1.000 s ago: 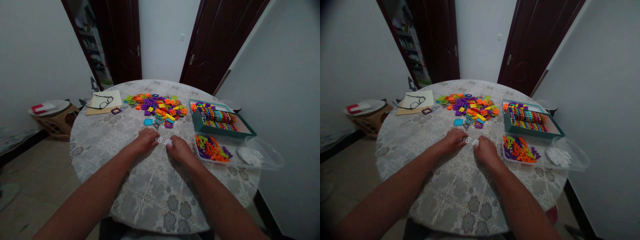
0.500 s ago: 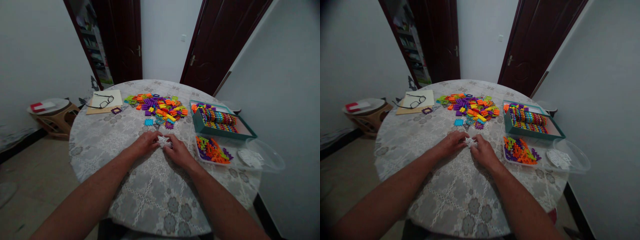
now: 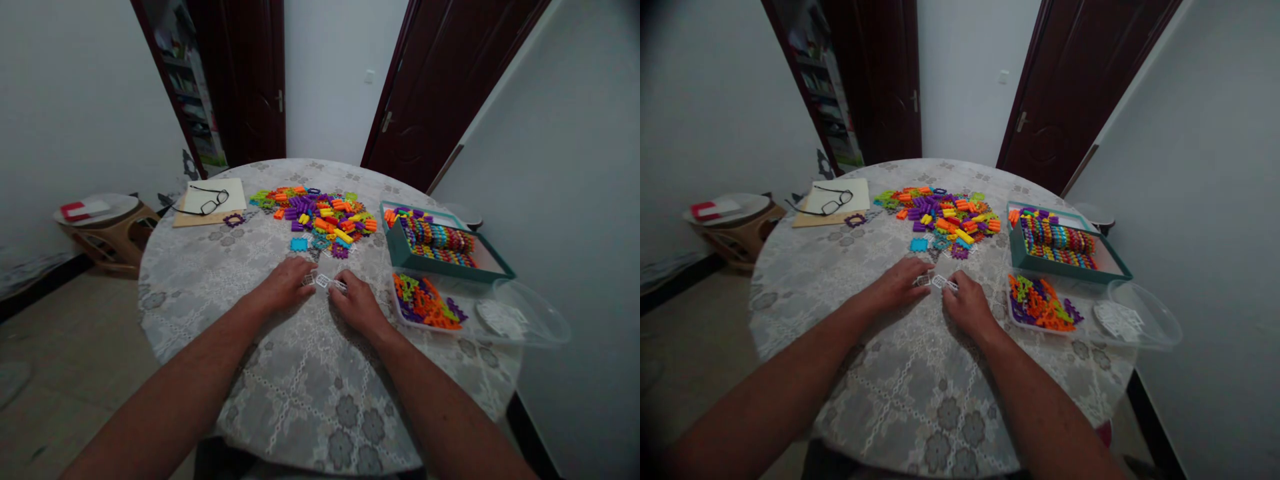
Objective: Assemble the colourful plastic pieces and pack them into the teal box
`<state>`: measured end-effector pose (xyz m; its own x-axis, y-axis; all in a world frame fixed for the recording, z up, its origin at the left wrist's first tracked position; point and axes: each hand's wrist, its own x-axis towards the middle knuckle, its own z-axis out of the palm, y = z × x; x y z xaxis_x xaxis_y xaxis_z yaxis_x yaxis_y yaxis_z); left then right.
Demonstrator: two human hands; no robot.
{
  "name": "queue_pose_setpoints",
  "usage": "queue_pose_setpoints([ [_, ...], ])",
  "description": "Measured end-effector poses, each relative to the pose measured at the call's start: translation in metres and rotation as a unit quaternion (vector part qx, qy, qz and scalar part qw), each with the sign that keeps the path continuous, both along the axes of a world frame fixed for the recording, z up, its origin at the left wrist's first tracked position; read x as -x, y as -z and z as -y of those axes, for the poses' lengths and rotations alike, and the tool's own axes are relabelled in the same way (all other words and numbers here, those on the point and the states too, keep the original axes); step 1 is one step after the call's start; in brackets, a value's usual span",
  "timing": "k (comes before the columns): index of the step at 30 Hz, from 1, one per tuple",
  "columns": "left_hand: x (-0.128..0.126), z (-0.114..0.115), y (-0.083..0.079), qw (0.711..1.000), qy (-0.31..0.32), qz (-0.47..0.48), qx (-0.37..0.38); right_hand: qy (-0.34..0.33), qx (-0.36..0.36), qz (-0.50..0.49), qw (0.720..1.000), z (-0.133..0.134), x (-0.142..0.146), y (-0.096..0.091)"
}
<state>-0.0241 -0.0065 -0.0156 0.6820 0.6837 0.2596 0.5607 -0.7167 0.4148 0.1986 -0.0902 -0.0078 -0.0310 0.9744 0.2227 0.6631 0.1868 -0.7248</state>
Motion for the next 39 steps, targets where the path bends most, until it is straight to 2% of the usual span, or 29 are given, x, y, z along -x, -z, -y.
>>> queue_pose_setpoints([
  [7, -0.022, 0.001, -0.004, 0.994, -0.024, -0.101, -0.03, 0.001, -0.006, 0.041, 0.999, -0.008, 0.001, 0.006],
  [13, -0.031, 0.0, -0.003, 0.996, -0.033, -0.083, 0.001, -0.006, -0.005, 0.114, 0.993, -0.007, 0.004, 0.008],
  [18, -0.027, -0.001, -0.005, 0.998, -0.038, -0.05, 0.032, -0.037, 0.001, 0.123, 0.992, -0.008, 0.004, 0.004],
  [23, -0.015, -0.003, -0.004, 0.999, 0.017, -0.009, 0.04, -0.052, 0.0, 0.141, 0.989, -0.007, 0.004, 0.002],
  [25, -0.008, -0.008, -0.002, 0.999, 0.038, 0.01, 0.038, -0.052, -0.013, 0.152, 0.987, -0.004, 0.005, -0.001],
  [28, 0.003, -0.019, 0.0, 0.999, 0.024, 0.005, 0.042, -0.043, -0.045, 0.154, 0.986, 0.002, 0.003, -0.01],
  [31, 0.01, -0.027, 0.0, 0.998, 0.016, -0.035, 0.044, -0.001, -0.086, 0.146, 0.986, 0.011, -0.01, -0.03],
  [33, 0.012, -0.028, -0.001, 0.998, 0.014, -0.045, 0.045, 0.047, -0.122, 0.139, 0.982, 0.019, -0.03, -0.049],
  [36, 0.011, -0.026, -0.002, 0.997, 0.006, -0.05, 0.059, 0.15, -0.176, 0.134, 0.964, 0.034, -0.074, -0.077],
  [39, 0.009, -0.028, -0.002, 0.997, -0.005, -0.058, 0.057, 0.282, -0.201, 0.144, 0.927, 0.05, -0.13, -0.095],
])
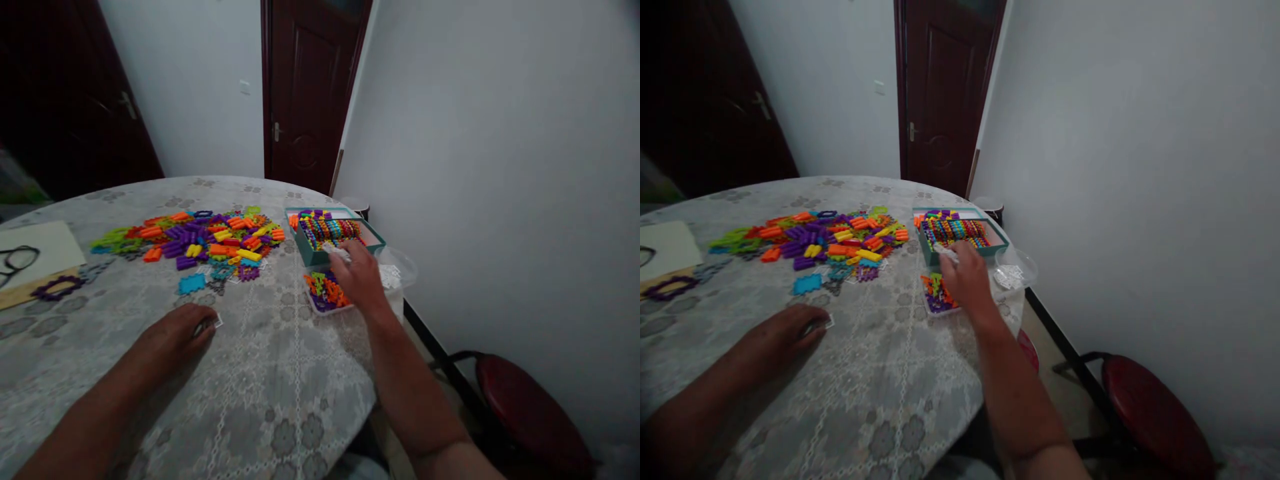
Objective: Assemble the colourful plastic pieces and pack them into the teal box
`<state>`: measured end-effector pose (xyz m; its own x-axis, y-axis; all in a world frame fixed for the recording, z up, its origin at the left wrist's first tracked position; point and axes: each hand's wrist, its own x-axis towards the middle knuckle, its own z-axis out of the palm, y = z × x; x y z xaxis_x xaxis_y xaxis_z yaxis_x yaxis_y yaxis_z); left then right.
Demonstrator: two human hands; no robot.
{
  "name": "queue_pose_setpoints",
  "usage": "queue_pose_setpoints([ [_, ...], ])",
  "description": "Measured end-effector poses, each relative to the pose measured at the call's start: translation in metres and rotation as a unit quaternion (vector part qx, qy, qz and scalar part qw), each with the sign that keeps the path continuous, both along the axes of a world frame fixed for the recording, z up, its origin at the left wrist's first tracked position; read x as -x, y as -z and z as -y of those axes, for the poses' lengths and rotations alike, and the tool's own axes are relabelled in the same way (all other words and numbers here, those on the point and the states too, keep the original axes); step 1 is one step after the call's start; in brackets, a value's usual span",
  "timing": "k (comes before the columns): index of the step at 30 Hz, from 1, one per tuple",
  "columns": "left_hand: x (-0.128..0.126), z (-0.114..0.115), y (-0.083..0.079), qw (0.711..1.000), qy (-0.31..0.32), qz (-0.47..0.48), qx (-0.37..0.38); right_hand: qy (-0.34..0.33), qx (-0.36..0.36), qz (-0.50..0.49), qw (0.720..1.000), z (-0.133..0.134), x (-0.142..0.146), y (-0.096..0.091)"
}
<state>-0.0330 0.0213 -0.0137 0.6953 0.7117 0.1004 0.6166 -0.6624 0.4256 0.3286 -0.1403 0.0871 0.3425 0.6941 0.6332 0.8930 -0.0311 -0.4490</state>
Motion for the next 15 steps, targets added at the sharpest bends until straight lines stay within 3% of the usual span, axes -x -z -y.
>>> queue_pose_setpoints([
  [4, -0.001, -0.003, 0.0, 0.999, -0.026, -0.029, -0.003, 0.196, 0.035, 0.02, 0.98, 0.02, -0.072, -0.002],
  [7, 0.0, 0.003, -0.002, 1.0, -0.026, -0.011, -0.008, 0.286, 0.1, 0.054, 0.951, 0.033, -0.113, 0.011],
  [11, 0.002, 0.014, -0.008, 1.0, -0.004, 0.008, -0.027, 0.328, 0.149, 0.086, 0.929, 0.038, -0.148, 0.035],
  [15, 0.003, 0.019, -0.008, 1.0, -0.001, 0.02, -0.007, 0.274, 0.071, 0.106, 0.953, 0.027, -0.14, 0.041],
])
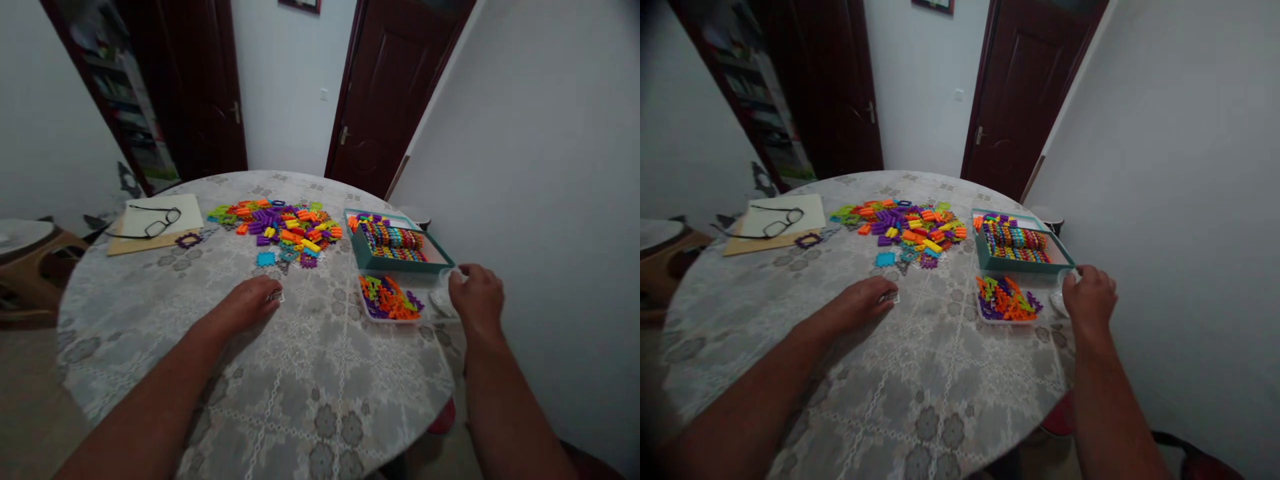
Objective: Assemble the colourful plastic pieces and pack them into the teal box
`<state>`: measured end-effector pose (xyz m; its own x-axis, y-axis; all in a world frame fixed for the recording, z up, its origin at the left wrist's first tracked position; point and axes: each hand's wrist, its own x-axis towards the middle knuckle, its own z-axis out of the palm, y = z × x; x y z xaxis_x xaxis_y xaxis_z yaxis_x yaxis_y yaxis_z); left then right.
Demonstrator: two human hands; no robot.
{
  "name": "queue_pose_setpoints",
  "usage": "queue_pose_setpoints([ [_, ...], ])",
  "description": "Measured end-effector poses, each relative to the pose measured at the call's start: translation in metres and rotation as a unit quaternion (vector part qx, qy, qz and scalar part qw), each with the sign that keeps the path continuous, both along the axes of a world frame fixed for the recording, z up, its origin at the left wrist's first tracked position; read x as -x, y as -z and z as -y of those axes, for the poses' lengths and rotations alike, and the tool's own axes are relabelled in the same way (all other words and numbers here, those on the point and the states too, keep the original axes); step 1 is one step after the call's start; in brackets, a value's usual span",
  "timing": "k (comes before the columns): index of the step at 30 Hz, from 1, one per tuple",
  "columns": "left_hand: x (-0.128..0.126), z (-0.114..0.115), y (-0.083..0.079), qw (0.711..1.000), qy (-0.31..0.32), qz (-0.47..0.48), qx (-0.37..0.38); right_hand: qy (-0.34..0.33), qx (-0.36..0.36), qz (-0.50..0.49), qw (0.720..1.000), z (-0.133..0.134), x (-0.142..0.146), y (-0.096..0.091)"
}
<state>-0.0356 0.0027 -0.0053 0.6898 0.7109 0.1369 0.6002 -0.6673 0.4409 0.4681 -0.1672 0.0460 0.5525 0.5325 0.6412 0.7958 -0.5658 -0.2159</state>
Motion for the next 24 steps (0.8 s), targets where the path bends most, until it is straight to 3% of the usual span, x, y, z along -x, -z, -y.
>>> queue_pose_setpoints([
  [3, 0.0, 0.001, 0.002, 1.0, 0.001, 0.001, 0.016, -0.137, -0.053, -0.026, 0.989, -0.012, 0.051, -0.009],
  [5, 0.0, 0.002, 0.002, 1.0, 0.002, 0.0, 0.015, -0.251, -0.046, -0.079, 0.964, -0.017, 0.101, -0.016],
  [8, -0.002, 0.006, -0.003, 1.0, -0.009, -0.023, 0.003, -0.452, 0.068, -0.142, 0.878, -0.02, 0.178, -0.021],
  [10, -0.003, 0.009, -0.007, 0.999, -0.017, -0.043, -0.002, -0.528, 0.157, -0.175, 0.816, -0.024, 0.219, -0.019],
  [11, -0.004, 0.01, -0.009, 0.999, -0.022, -0.049, -0.002, -0.547, 0.195, -0.185, 0.793, -0.028, 0.236, -0.016],
  [13, -0.005, 0.01, -0.01, 0.998, -0.03, -0.054, 0.001, -0.554, 0.237, -0.199, 0.773, -0.04, 0.26, -0.006],
  [19, -0.001, 0.008, -0.004, 0.999, -0.028, -0.035, -0.005, -0.533, 0.199, -0.182, 0.802, -0.084, 0.295, 0.042],
  [24, -0.003, 0.008, -0.004, 0.999, -0.001, 0.012, 0.036, -0.53, 0.183, -0.173, 0.809, -0.089, 0.301, 0.061],
])
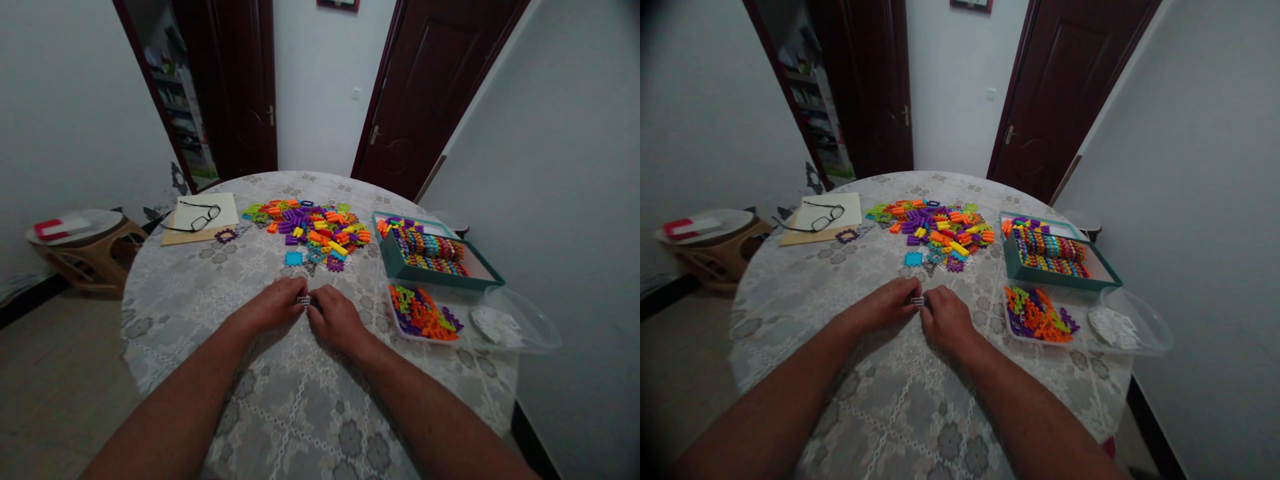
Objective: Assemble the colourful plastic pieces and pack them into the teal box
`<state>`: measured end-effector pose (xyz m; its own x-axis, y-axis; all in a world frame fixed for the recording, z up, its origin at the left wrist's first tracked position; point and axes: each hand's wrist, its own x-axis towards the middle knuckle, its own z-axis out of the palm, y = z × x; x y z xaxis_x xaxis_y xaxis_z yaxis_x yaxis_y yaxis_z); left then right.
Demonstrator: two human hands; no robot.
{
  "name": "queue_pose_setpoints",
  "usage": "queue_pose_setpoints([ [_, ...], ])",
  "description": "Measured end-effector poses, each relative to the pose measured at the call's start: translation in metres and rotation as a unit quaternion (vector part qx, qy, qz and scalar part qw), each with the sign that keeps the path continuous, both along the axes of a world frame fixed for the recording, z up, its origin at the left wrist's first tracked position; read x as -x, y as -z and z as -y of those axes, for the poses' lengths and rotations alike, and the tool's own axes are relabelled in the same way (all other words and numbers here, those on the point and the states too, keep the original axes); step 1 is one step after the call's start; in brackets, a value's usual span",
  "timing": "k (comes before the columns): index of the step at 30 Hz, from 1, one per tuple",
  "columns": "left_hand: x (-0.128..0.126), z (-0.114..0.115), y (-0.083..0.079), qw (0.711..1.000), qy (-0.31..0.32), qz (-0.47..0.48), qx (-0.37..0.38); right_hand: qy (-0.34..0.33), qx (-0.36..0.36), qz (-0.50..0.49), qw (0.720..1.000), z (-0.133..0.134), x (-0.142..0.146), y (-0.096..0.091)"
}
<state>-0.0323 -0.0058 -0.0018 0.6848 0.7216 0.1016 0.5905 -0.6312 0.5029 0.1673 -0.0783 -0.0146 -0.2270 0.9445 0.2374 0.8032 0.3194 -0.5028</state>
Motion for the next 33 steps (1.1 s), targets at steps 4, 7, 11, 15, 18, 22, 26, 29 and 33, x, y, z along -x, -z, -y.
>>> queue_pose_setpoints([
  [4, -0.006, 0.003, -0.002, 0.998, 0.026, 0.044, 0.035, -0.021, -0.015, -0.074, 0.997, 0.004, -0.007, -0.001],
  [7, -0.007, 0.002, -0.001, 0.995, 0.042, 0.089, 0.023, 0.011, -0.031, -0.076, 0.997, 0.012, -0.018, -0.017],
  [11, -0.005, -0.006, 0.004, 0.993, -0.004, 0.109, -0.048, 0.096, -0.095, -0.061, 0.989, 0.032, -0.05, -0.059],
  [15, -0.001, -0.016, 0.011, 0.978, -0.091, 0.13, -0.133, 0.23, -0.196, -0.064, 0.951, 0.059, -0.114, -0.091],
  [18, 0.003, -0.024, 0.017, 0.966, -0.131, 0.14, -0.175, 0.356, -0.244, -0.03, 0.901, 0.078, -0.178, -0.098],
  [22, 0.007, -0.036, 0.023, 0.959, -0.162, 0.118, -0.198, 0.46, -0.257, 0.028, 0.849, 0.099, -0.261, -0.095],
  [26, 0.009, -0.048, 0.026, 0.962, -0.184, 0.072, -0.19, 0.504, -0.215, 0.052, 0.835, 0.113, -0.317, -0.089],
  [29, 0.01, -0.054, 0.029, 0.958, -0.2, 0.06, -0.198, 0.525, -0.21, 0.054, 0.823, 0.119, -0.328, -0.087],
  [33, 0.01, -0.056, 0.034, 0.953, -0.207, 0.059, -0.215, 0.507, -0.262, -0.022, 0.82, 0.12, -0.28, -0.091],
])
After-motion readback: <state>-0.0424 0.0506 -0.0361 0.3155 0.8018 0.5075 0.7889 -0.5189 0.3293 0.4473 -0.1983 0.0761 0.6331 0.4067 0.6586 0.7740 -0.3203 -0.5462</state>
